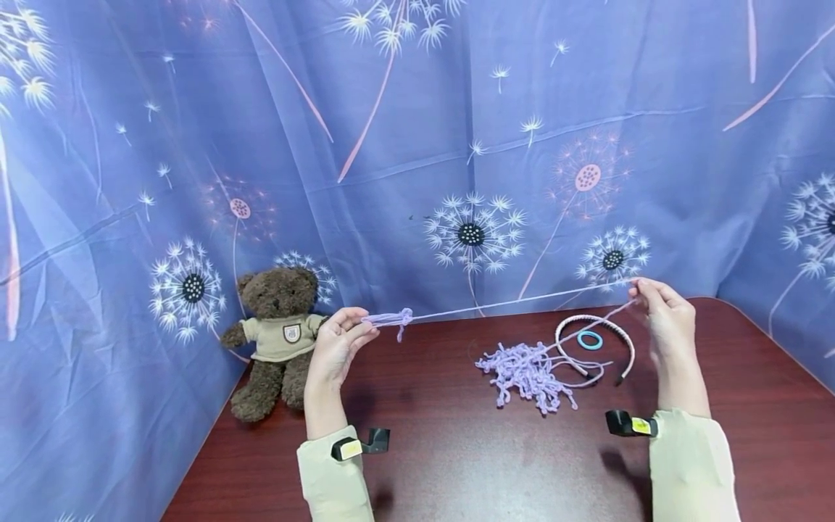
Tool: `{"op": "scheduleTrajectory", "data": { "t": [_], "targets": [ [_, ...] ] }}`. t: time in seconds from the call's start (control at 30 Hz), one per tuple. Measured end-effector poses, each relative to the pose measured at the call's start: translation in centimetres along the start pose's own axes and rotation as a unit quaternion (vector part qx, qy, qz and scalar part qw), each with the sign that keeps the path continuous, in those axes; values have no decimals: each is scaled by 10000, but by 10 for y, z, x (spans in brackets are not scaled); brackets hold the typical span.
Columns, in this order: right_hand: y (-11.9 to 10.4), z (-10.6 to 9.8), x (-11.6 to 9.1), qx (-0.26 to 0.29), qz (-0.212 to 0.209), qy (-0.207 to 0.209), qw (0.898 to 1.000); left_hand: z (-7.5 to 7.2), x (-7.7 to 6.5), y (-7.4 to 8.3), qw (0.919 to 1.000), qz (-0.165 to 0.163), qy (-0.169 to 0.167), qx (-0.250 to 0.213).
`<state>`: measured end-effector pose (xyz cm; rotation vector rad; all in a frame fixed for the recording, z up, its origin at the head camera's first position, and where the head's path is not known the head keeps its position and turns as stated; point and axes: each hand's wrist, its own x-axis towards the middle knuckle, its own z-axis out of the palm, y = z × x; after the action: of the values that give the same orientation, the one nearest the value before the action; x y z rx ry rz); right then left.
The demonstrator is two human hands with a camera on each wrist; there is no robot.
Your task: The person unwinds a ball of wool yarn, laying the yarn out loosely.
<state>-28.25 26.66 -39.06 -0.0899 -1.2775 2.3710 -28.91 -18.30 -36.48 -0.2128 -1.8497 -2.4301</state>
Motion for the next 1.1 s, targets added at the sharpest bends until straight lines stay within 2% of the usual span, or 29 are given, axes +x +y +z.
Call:
{"op": "scheduleTrajectory", "data": {
  "t": [0.17, 0.3, 0.37, 0.43, 0.53, 0.6, 0.7, 0.8, 0.9, 1.0, 1.1],
  "targets": [
    [7, 5, -2, -786, 149, -522, 9954, 18, 2, -5, 9995, -68, -294, 120],
    [17, 17, -2, -1618, 227, -978, 9817, 30, 1, -6, 9985, -154, -494, 155],
    [23, 26, -3, -2291, 178, -1140, 9665, 37, -1, -6, 9979, -189, -609, 122],
    [29, 37, -7, -2926, 131, -1315, 9471, 43, -3, -5, 9970, -192, -744, 86],
    [37, 56, -17, -3797, 51, -1641, 9104, 51, -6, -3, 9952, -151, -959, 75],
    [43, 71, -26, -4158, -51, -1950, 8883, 56, -7, -2, 9942, -130, -1065, 71],
    [55, 93, -44, -4284, -160, -2635, 8642, 60, -9, -1, 9934, -128, -1136, 29],
    [68, 112, -61, -4025, -63, -3483, 8465, 63, -10, -1, 9937, -127, -1112, -33],
    [78, 126, -75, -3712, 176, -4116, 8322, 64, -10, -1, 9943, -105, -1060, -25],
    [82, 131, -82, -3577, 313, -4332, 8267, 63, -10, 0, 9948, -89, -1017, -3],
    [79, 131, -81, -3527, 201, -4257, 8330, 61, -10, 1, 9949, -80, -1001, -49]
  ]
}}
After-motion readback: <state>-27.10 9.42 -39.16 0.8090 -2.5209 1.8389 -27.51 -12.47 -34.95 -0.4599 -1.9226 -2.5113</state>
